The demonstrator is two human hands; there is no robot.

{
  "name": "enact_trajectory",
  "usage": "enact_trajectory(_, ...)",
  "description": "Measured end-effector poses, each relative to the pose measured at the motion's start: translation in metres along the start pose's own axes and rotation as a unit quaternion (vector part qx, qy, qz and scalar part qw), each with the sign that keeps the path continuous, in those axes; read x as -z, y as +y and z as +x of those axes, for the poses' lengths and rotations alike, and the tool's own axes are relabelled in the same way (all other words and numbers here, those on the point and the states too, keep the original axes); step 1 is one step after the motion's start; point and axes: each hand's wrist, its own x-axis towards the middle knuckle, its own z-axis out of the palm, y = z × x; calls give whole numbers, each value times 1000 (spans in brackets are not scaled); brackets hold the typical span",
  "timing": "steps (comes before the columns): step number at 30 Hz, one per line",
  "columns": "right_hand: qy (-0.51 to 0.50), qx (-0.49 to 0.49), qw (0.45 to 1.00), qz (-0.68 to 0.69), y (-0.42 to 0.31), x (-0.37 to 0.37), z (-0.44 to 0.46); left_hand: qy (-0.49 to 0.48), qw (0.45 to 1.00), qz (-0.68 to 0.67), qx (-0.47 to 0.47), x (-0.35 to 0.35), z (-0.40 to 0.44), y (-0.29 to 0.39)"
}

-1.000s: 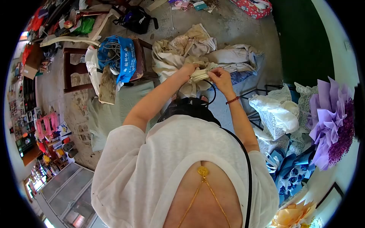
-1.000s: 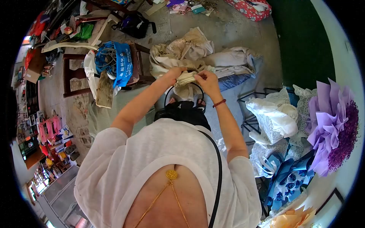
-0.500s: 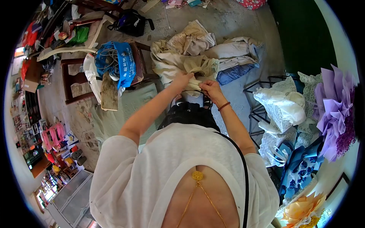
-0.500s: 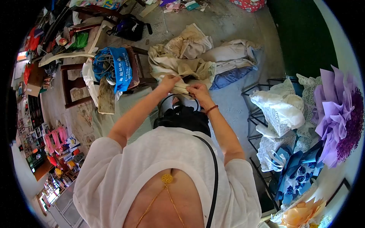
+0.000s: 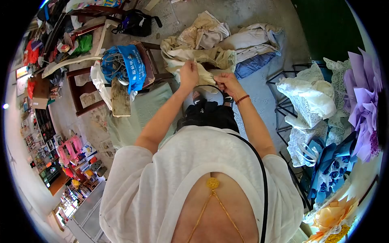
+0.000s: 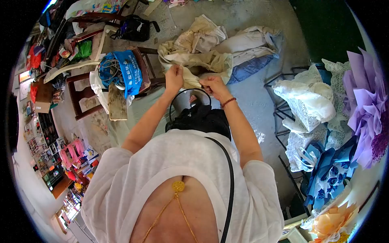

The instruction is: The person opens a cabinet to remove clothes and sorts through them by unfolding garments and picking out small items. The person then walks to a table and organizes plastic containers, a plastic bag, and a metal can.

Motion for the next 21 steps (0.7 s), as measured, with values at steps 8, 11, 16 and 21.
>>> enact_trajectory(8,14,21,997,-69,-21,-46,-4,-2,900,-416,131,20,19,41)
enact_trajectory(11,22,83,996,-13,-16,-50,-3,52,916,-347,197,11,11,57)
enact_trajectory(16,29,164,985,-39,-16,-49,-9,100,904,-371,189,-26,12,19)
enact_trajectory(21,74,159,985,-1,-16,-40,-22,-5,903,-398,161,-17,34,38)
